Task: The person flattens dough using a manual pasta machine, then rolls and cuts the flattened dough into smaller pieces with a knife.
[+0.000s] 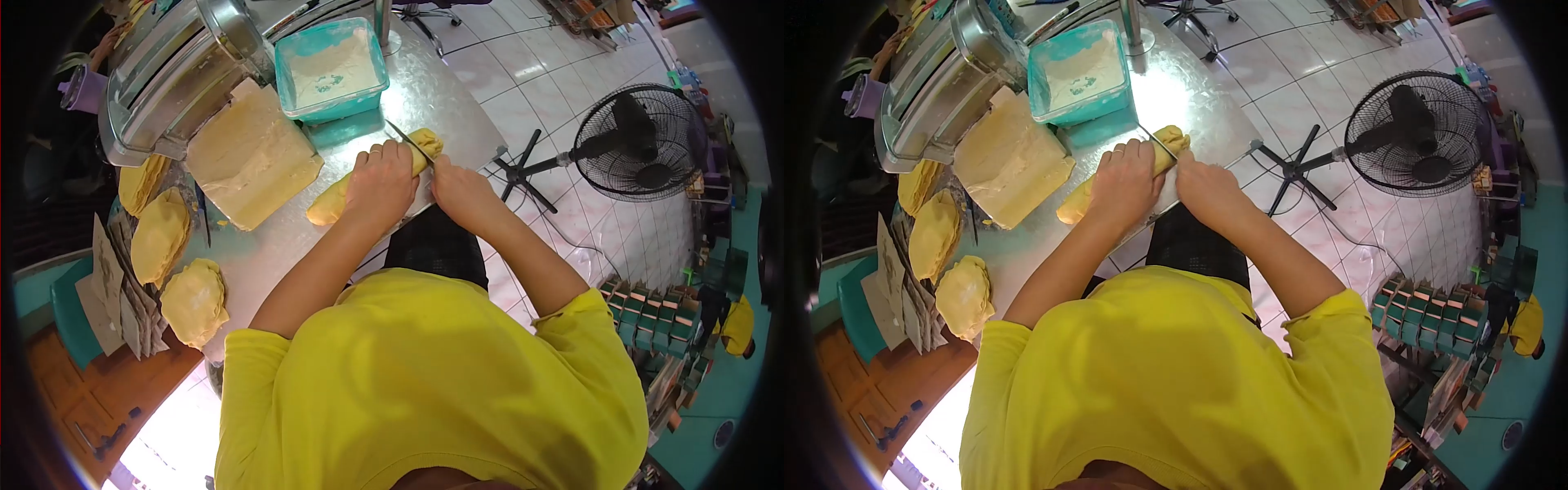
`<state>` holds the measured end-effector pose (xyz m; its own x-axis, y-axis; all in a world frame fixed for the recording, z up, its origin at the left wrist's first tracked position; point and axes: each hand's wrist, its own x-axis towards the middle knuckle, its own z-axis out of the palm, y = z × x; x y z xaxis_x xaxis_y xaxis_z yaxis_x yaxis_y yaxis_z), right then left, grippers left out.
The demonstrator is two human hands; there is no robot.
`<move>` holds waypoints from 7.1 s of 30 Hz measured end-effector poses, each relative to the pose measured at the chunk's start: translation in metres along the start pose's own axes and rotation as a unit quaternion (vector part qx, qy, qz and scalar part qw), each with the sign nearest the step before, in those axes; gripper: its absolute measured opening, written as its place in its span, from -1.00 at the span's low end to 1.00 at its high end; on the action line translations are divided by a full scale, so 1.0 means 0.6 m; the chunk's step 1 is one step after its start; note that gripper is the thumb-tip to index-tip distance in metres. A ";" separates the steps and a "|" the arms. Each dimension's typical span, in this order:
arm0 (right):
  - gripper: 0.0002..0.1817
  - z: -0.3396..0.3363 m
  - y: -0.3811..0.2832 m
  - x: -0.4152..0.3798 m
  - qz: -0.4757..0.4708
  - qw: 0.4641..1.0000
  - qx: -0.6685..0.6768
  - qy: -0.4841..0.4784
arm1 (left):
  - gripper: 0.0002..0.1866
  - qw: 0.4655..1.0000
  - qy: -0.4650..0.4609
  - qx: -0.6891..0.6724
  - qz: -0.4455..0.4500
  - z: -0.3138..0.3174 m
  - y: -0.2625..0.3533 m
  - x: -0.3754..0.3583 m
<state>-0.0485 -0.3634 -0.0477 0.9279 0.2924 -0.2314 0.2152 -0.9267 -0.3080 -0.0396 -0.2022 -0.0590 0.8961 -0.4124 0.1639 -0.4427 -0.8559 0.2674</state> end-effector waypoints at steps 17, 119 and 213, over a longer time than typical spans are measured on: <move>-0.82 0.002 -0.015 -0.035 0.024 0.999 -0.041 -0.010 | -0.59 0.999 0.008 0.044 -0.026 0.002 0.001 -0.019; -0.86 0.046 -0.119 -0.037 -0.048 0.998 -0.042 -0.003 | -0.59 0.996 0.039 -0.009 -0.075 -0.029 -0.057 -0.143; -0.85 0.060 -0.202 -0.064 -0.119 0.988 -0.024 -0.091 | -0.61 0.938 0.208 -0.268 -0.072 -0.010 -0.107 -0.263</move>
<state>-0.1212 -0.2538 -0.0346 0.7806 0.5361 -0.3214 0.4386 -0.8361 -0.3296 -0.1529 -0.0805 -0.0965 0.9082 -0.0522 0.4153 -0.3690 -0.5681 0.7356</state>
